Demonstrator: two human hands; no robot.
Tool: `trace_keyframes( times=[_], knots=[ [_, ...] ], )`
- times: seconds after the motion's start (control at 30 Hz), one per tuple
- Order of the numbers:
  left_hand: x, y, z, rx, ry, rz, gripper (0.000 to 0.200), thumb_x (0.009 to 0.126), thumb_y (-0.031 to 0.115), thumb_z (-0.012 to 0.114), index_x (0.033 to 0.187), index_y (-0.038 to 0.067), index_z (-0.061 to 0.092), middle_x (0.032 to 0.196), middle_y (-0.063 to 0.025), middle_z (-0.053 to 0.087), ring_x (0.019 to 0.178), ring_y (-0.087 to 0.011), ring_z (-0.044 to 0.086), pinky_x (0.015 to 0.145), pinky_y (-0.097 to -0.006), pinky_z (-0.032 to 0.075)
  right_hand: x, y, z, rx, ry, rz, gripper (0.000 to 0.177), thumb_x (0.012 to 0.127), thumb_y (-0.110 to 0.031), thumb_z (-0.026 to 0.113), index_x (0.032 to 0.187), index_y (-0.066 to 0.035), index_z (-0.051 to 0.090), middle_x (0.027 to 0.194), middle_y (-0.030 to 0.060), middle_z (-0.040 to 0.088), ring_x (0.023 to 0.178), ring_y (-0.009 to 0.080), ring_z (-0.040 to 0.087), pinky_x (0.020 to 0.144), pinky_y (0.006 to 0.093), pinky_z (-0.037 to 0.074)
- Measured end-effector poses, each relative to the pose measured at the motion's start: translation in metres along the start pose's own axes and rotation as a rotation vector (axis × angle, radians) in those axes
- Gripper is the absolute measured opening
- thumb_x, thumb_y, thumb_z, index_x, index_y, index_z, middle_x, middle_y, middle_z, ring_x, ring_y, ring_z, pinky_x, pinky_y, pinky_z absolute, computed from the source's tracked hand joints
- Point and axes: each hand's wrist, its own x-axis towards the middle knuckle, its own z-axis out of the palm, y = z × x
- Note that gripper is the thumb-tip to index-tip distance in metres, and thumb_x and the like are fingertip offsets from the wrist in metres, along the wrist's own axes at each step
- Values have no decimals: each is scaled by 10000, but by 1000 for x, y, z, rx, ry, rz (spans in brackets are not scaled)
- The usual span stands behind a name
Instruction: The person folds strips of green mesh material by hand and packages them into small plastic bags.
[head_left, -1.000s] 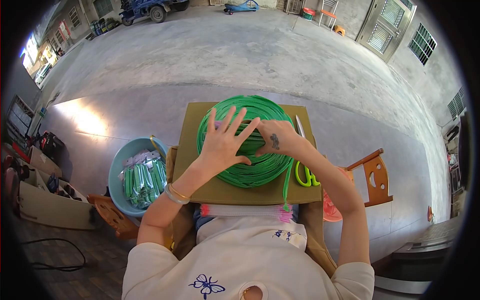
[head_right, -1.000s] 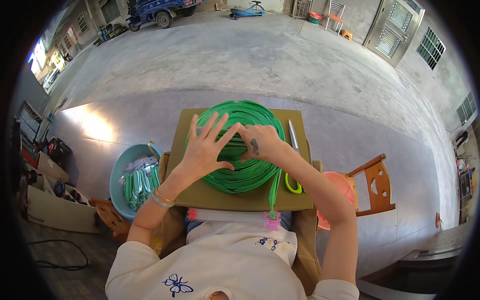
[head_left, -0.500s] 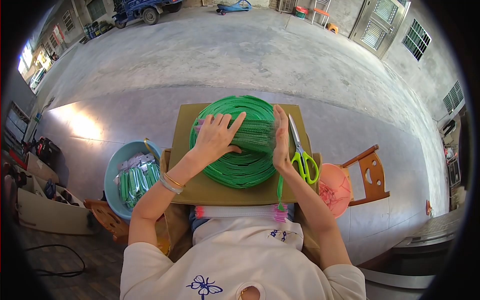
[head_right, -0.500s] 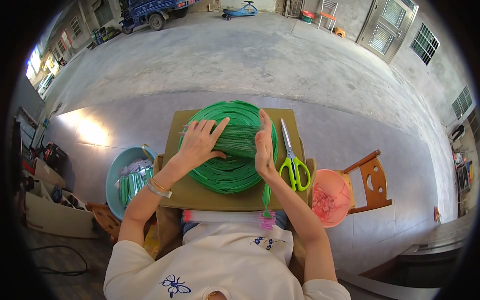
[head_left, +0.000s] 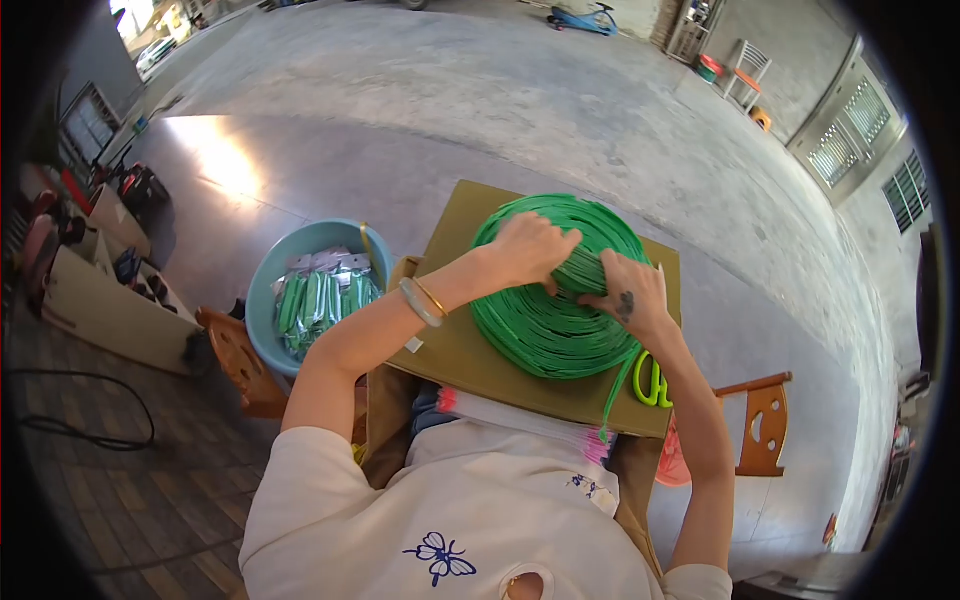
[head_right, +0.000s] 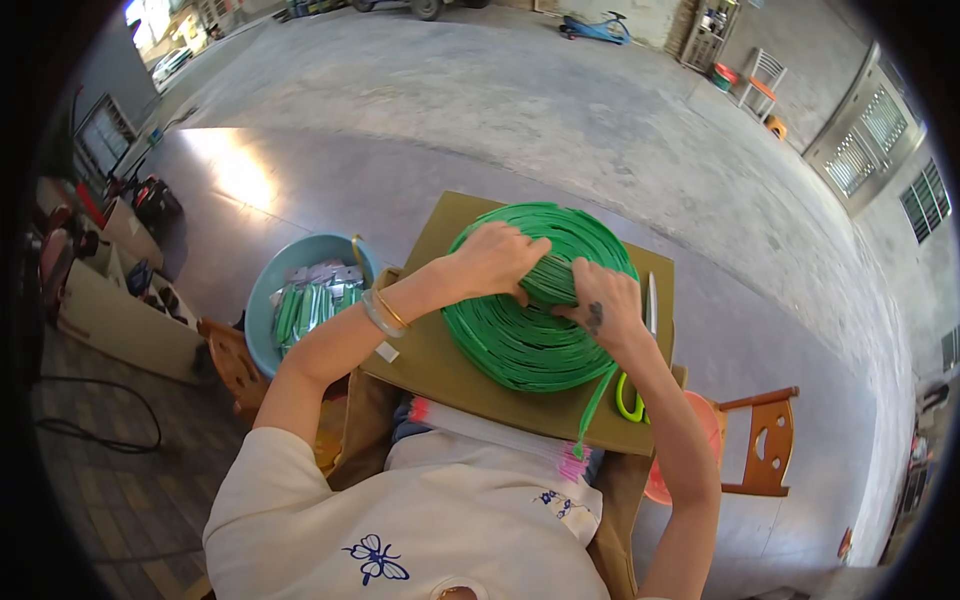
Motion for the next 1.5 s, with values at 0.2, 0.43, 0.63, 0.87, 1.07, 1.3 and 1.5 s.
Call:
trace_keyframes(
  times=[0.2,0.43,0.63,0.87,1.07,1.3,1.5],
  knots=[
    [3,3,14,0,78,59,579,538,395,799,940,75,531,701,-34,605,760,-243,623,703,-376,464,-5,0,-4,-38,-1,22,476,621,-348,779,836,-52,473,730,111,608,707,322,609,593,404,464],
    [-35,-29,-20,-188,434,14,785,644,508,727,1233,62,460,1118,-171,565,1093,-308,513,925,-405,394,-7,-1,-8,13,-22,28,523,623,-387,775,871,-45,467,751,125,611,728,336,609,596,413,463],
    [-235,-234,47,-50,512,-982,548,808,282,631,1205,-61,470,1196,-255,528,1122,-392,493,959,-436,394,-4,-9,-18,85,-114,113,598,623,-504,744,912,-55,473,786,122,618,787,330,602,641,421,444],
    [-385,-199,134,-180,-143,-1832,688,723,391,705,1189,-65,484,1185,-222,560,1141,-386,505,983,-493,358,-7,-2,1,12,-42,83,515,678,-440,727,854,-43,449,684,120,604,666,341,605,564,409,455],
    [-400,-210,113,-282,347,-1917,540,740,361,714,994,-103,604,1027,-231,627,968,-361,605,795,-445,467,-7,-2,3,13,-12,69,499,686,-426,724,845,-45,444,675,117,600,656,335,603,554,404,451],
    [-363,-228,160,-839,262,-1627,567,741,400,727,1024,-76,605,1049,-252,597,936,-371,599,785,-461,463,-7,1,2,47,-27,60,503,690,-427,721,858,-37,452,686,137,605,670,347,603,565,411,453],
    [-274,-162,145,-152,80,-1977,540,624,207,832,1061,-18,607,1096,-207,610,1032,-336,591,834,-475,482,-7,0,1,47,-51,86,506,695,-436,713,858,-33,455,683,141,606,670,350,606,564,417,458]
  ],
)
